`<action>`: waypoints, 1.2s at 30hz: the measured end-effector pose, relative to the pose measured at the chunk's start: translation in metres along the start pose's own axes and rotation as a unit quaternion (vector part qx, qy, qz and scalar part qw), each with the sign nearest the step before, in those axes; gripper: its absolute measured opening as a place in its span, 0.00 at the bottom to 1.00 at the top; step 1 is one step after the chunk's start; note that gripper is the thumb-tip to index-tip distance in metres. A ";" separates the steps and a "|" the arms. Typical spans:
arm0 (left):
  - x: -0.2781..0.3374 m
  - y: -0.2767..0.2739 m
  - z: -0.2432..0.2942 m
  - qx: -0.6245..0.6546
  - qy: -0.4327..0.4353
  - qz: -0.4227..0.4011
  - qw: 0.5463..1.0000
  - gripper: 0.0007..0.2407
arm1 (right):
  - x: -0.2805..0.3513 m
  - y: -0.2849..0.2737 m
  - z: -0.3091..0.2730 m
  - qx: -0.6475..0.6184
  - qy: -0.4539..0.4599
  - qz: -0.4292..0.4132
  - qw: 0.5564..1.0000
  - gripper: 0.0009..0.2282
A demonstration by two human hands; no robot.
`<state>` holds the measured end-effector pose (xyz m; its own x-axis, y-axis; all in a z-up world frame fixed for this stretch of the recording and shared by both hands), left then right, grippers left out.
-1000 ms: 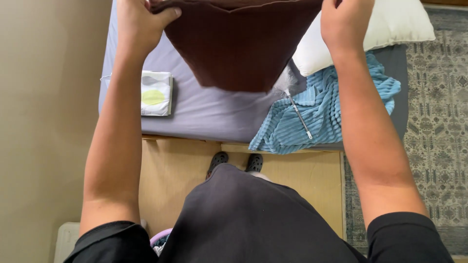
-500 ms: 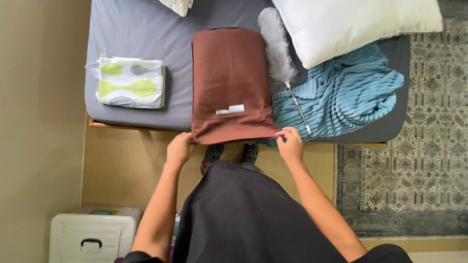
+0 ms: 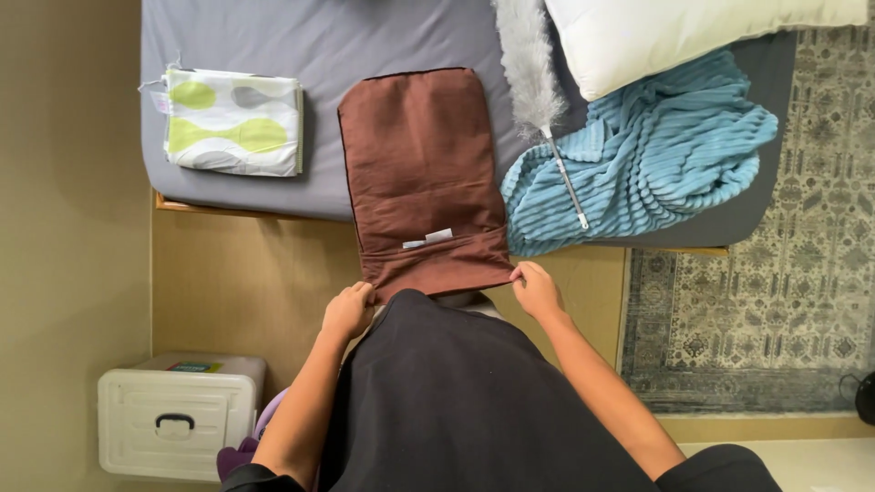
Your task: The person folds a patterned sheet on a bed, then uses a feather duster to clean a brown pillowcase before removing a pillow from it. The person then folds the pillowcase and places it on the bed.
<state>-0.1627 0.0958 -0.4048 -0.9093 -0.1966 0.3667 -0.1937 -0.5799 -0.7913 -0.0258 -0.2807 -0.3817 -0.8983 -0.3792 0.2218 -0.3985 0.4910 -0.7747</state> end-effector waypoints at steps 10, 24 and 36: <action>-0.223 -0.090 -0.020 0.124 0.022 0.148 0.981 0.10 | -0.212 -0.058 -0.009 0.371 -0.243 -0.199 0.874 0.06; -0.179 -0.234 0.104 0.035 0.149 0.308 0.939 0.03 | -0.223 -0.149 -0.095 0.184 -0.031 0.066 0.980 0.13; -0.038 0.041 -0.040 -0.123 -0.008 -0.253 0.960 0.08 | -0.002 0.068 0.064 0.045 0.179 -0.492 0.851 0.11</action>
<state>-0.1510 0.1111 -0.4704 -0.6703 0.0475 0.7405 -0.6921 -0.4000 -0.6008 -0.0389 -0.2964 -0.4725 -0.1420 -0.3019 0.9427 -0.9891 0.0056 -0.1472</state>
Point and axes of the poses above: each hand's wrist, its own x-axis away from the middle knuckle, its own y-axis out of the palm, z = x × y, the point moved 8 cm from there along -x, towards the middle knuckle, and after that the axes turned 10 degrees about -y, right-handed, at the moved point
